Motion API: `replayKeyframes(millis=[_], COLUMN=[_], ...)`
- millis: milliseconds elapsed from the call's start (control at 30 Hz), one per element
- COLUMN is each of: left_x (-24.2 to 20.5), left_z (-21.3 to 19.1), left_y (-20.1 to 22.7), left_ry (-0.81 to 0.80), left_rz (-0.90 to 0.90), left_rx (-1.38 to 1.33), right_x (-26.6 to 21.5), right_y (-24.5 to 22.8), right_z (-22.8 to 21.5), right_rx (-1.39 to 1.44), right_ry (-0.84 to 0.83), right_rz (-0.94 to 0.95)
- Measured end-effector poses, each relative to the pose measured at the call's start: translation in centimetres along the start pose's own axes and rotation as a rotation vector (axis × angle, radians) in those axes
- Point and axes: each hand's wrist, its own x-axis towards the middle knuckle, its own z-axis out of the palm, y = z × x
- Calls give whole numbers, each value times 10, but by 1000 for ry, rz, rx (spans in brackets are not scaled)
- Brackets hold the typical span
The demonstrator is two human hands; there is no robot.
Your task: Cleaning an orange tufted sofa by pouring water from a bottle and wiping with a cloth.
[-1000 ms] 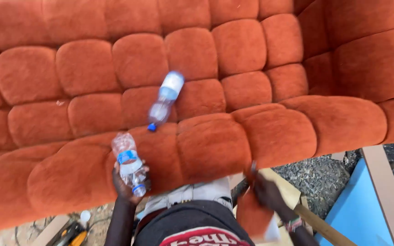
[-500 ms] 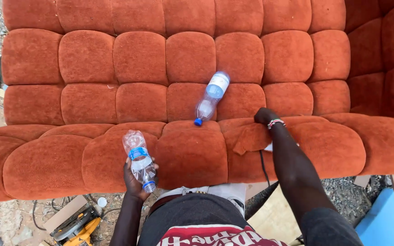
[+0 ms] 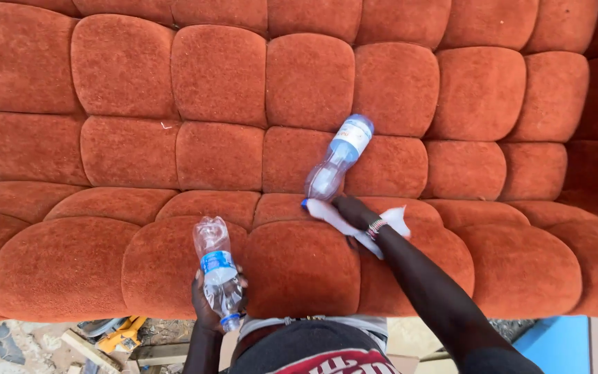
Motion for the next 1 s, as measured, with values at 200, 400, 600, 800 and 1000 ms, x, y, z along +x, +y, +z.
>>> replayKeyframes(millis=[200, 400, 600, 800, 1000], left_x=[5, 7, -1, -15, -23], left_z=[5, -1, -18, -30, -31], left_y=[11, 21, 25, 31, 41], left_ry=[-16, 33, 52, 19, 5], left_rz=[60, 74, 186, 218, 232], left_rx=[41, 27, 177, 148, 140], right_x=[69, 95, 135, 132, 104], right_y=[180, 102, -22, -1, 74], right_z=[60, 107, 150, 134, 88], right_rx=[-332, 274, -215, -330, 875], right_ry=[-101, -110, -128, -422, -524], right_rz=[242, 98, -695, -451, 279])
